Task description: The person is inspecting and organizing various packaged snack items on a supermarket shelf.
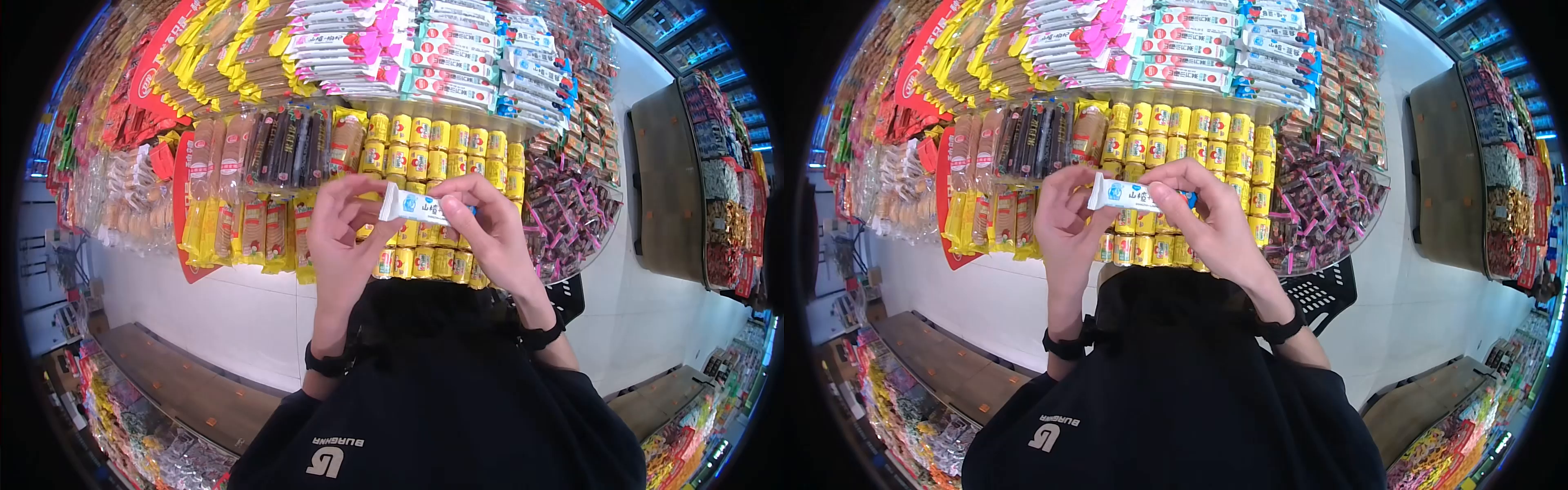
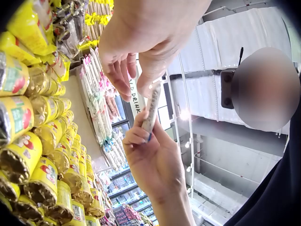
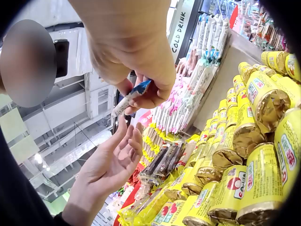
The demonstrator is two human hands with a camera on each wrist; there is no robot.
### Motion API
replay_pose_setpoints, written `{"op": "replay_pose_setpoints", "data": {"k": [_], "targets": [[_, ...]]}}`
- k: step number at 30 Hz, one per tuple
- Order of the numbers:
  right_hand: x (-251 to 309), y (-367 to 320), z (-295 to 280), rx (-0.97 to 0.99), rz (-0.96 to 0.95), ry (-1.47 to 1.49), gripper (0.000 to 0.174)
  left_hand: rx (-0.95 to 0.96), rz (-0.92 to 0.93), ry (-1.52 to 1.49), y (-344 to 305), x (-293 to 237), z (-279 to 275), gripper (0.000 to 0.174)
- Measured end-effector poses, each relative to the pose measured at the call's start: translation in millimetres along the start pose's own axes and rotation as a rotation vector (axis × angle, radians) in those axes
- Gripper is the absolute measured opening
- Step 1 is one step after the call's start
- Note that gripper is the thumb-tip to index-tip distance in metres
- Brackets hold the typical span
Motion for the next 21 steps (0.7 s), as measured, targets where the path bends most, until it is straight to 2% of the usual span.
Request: {"op": "replay_pose_setpoints", "data": {"k": [1, 2, 5, 7, 10, 13, 21], "targets": [[-3, 0, 0, 0.017, 0.056, 0.017, 0.018, 0.005, 0.041, -0.031, 4, -6, 1, 0.05], [-2, 1, 1, 0.023, 0.033, -0.017, 0.018, 0.063, 0.019, -0.073, 4, -8, 2, 0.051], [-2, 1, 4, 0.037, -0.01, -0.092, 0.018, 0.27, 0.108, 0.037, 0, -6, 4, 0.042], [-2, 0, 6, 0.041, -0.008, -0.102, 0.018, 0.23, 0.137, -0.001, -2, -1, -3, 0.036], [10, -5, 9, 0.034, -0.199, -0.043, 0.021, 0.134, 0.125, -0.061, -3, -3, -8, 0.032], [10, -4, 5, 0.021, -0.292, -0.137, 0.026, 0.081, 0.096, -0.072, -3, -7, -8, 0.032], [13, -7, 1, -0.022, -0.34, -0.209, 0.025, 0.103, 0.08, -0.085, -5, -6, -7, 0.037]]}}
Point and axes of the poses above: each hand's wrist, its own y-axis towards the middle knuckle, its own z-axis out of the palm, x = y × z, the point moved 6 cm from there along y, towards the middle knuckle, and after that the axes turned 12 degrees about z, right-handed, at the moved point
